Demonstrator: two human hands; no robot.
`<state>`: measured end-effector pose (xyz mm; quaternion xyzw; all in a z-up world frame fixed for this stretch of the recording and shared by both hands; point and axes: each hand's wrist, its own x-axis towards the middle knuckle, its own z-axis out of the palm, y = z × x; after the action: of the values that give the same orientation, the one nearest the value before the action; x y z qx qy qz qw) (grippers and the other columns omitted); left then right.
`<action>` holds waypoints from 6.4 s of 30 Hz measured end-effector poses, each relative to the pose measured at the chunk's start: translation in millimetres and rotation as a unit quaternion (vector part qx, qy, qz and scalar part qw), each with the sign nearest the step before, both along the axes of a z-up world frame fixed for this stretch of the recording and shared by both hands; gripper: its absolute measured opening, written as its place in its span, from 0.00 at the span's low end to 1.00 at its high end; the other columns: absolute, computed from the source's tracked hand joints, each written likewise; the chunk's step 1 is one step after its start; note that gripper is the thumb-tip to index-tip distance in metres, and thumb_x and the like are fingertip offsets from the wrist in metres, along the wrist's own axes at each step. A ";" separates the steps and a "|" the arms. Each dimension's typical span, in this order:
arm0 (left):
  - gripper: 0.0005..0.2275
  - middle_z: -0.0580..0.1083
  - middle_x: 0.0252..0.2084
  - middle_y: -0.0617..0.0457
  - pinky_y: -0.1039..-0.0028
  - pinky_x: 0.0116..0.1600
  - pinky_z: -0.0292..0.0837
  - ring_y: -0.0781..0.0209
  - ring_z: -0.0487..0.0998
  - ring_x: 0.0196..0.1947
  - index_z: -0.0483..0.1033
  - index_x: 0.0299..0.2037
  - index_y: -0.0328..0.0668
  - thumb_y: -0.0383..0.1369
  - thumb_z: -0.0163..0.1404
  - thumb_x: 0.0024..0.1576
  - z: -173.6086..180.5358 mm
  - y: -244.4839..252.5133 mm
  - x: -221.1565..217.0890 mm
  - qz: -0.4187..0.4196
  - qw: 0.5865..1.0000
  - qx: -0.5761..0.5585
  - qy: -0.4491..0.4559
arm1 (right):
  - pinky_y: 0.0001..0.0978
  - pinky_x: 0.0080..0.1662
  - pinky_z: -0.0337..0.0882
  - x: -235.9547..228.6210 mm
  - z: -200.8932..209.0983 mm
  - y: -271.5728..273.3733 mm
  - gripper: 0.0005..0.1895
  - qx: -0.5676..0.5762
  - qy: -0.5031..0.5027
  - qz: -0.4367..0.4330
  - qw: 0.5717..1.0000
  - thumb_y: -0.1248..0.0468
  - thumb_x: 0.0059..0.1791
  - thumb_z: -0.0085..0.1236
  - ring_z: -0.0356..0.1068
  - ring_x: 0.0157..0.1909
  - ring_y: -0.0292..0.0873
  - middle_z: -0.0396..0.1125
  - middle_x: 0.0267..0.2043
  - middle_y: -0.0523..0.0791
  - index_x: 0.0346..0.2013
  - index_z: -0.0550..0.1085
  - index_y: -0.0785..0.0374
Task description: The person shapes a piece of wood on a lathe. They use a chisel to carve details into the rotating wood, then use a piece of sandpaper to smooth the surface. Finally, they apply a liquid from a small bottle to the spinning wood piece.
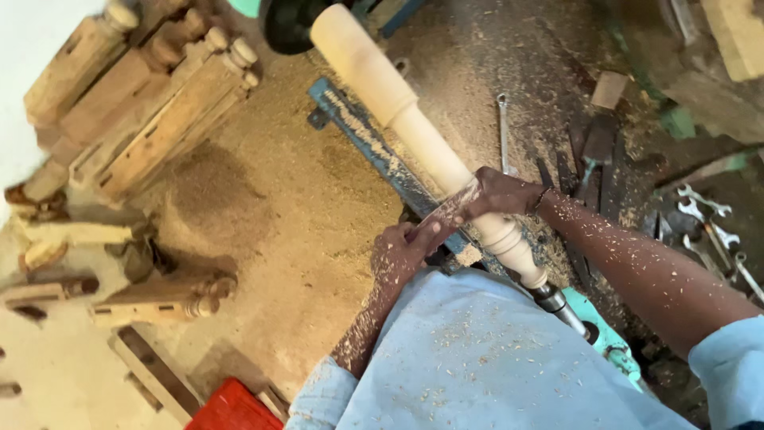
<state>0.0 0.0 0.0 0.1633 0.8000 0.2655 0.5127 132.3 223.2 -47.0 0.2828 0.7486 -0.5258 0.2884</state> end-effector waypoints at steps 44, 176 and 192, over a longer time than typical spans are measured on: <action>0.26 0.79 0.23 0.44 0.61 0.33 0.75 0.53 0.81 0.24 0.80 0.27 0.28 0.53 0.61 0.49 -2.4 33.6 -87.3 0.101 0.986 0.024 0.129 | 0.34 0.38 0.80 -109.8 -25.1 37.3 0.28 -0.095 0.082 -0.031 0.992 0.40 0.37 0.64 0.80 0.35 0.41 0.78 0.38 0.45 0.42 0.81 0.54; 0.17 0.74 0.16 0.52 0.73 0.22 0.72 0.67 0.75 0.14 0.82 0.34 0.34 0.44 0.54 0.60 8.4 94.3 -303.4 0.018 0.991 0.130 -0.001 | 0.41 0.57 0.75 -314.4 -2.7 90.6 0.31 0.032 0.000 -0.119 0.992 0.50 0.38 0.74 0.78 0.50 0.49 0.80 0.42 0.49 0.43 0.79 0.73; 0.15 0.77 0.17 0.52 0.75 0.22 0.75 0.69 0.76 0.13 0.83 0.44 0.41 0.43 0.55 0.57 10.1 98.3 -311.2 0.045 0.991 0.122 0.001 | 0.41 0.54 0.70 -316.7 -14.7 95.6 0.36 0.042 0.009 -0.097 0.994 0.51 0.36 0.77 0.73 0.48 0.49 0.75 0.42 0.50 0.46 0.71 0.74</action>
<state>-311.2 98.3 10.1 0.1888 0.7682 0.3842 0.4760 -184.4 318.8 -61.7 0.3607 0.7417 -0.5220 0.2173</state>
